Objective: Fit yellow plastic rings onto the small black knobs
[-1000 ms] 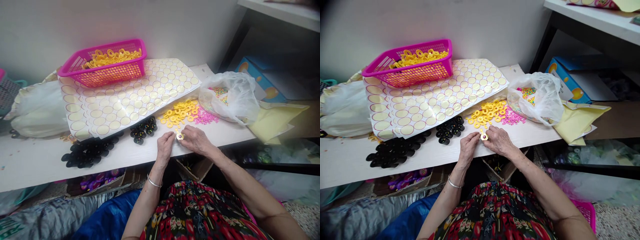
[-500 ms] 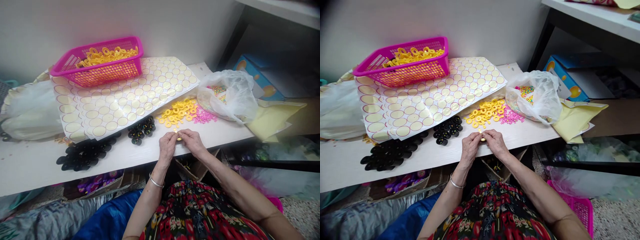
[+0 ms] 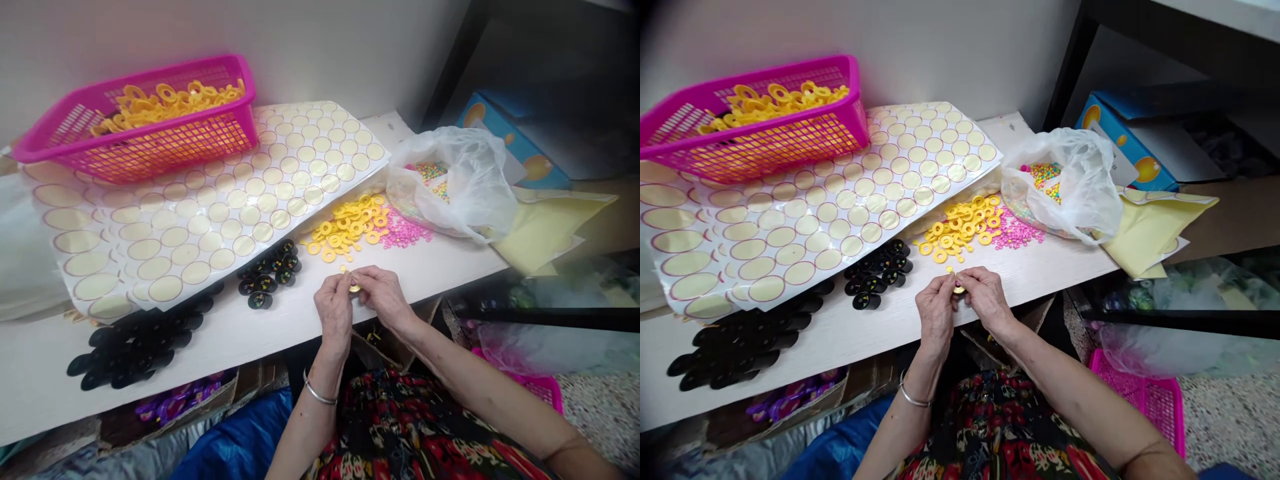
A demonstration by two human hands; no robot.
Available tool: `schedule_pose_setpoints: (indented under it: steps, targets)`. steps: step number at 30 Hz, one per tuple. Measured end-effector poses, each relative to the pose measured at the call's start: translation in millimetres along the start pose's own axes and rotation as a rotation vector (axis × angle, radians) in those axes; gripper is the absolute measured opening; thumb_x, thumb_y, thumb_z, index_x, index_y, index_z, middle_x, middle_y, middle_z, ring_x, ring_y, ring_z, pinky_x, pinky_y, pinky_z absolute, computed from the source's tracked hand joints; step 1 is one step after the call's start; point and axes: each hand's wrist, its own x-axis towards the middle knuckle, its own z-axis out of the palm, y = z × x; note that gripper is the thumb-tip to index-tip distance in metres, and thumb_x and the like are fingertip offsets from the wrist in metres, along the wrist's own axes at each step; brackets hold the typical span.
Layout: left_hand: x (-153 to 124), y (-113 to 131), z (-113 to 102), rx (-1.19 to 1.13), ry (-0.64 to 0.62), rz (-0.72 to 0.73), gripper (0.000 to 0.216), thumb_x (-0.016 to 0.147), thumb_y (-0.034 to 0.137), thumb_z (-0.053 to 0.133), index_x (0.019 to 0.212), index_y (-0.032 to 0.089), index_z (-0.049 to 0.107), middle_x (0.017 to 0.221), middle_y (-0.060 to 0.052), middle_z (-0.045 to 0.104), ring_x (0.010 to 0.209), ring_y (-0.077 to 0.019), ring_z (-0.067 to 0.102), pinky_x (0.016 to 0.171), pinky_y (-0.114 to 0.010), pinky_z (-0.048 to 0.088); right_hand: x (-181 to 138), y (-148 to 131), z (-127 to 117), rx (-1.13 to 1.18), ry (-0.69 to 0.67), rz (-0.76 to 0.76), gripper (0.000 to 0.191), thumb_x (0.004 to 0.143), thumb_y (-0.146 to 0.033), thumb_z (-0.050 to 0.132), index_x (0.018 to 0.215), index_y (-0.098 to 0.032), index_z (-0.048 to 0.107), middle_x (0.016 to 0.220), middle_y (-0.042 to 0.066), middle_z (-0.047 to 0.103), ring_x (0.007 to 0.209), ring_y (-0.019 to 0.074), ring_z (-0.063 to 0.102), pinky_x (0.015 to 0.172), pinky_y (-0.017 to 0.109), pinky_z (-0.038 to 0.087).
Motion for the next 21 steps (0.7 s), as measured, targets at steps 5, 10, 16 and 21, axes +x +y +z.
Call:
schedule_pose_setpoints:
  steps: [5,10,16,21]
  targets:
    - [3,-2,2,0.087,0.012,0.06,0.027,0.078,0.037,0.054,0.064,0.015,0.06,0.064,-0.001,0.056,0.062,-0.0108,0.05,0.056,-0.021,0.04,8,0,-4,0.046,-0.041,0.041,0.02,0.059,-0.032,0.068,0.066,-0.014,0.06,0.043,-0.004,0.05,0.033,0.0054,0.041,0.03,0.016,0.024]
    - [0,1,-9,0.062,-0.098,0.046,0.034,0.081,0.044,0.049,0.077,0.014,0.063,0.068,-0.001,0.055,0.051,-0.0074,0.043,0.047,-0.02,0.036,6,-2,-6,-0.01,-0.114,0.013,0.025,0.063,-0.037,0.066,0.069,-0.014,0.06,0.041,-0.004,0.049,0.034,0.0051,0.041,0.031,0.015,0.025]
    - [-5,9,-18,0.091,-0.352,0.191,0.03,0.062,0.033,0.073,0.085,0.015,0.065,0.081,-0.001,0.054,0.068,-0.0091,0.047,0.06,-0.02,0.04,-8,-1,-11,0.125,-0.144,-0.022,0.028,0.059,-0.038,0.07,0.067,-0.014,0.058,0.052,-0.004,0.054,0.04,0.0053,0.042,0.037,0.018,0.028]
    - [-18,10,-15,0.124,-0.36,0.294,0.028,0.057,0.031,0.077,0.078,0.016,0.066,0.07,0.002,0.048,0.061,-0.0083,0.041,0.055,-0.021,0.035,-31,0,-31,0.21,-0.183,-0.043,0.034,0.066,-0.047,0.066,0.068,-0.013,0.06,0.058,-0.002,0.056,0.046,0.0064,0.043,0.041,0.02,0.029]
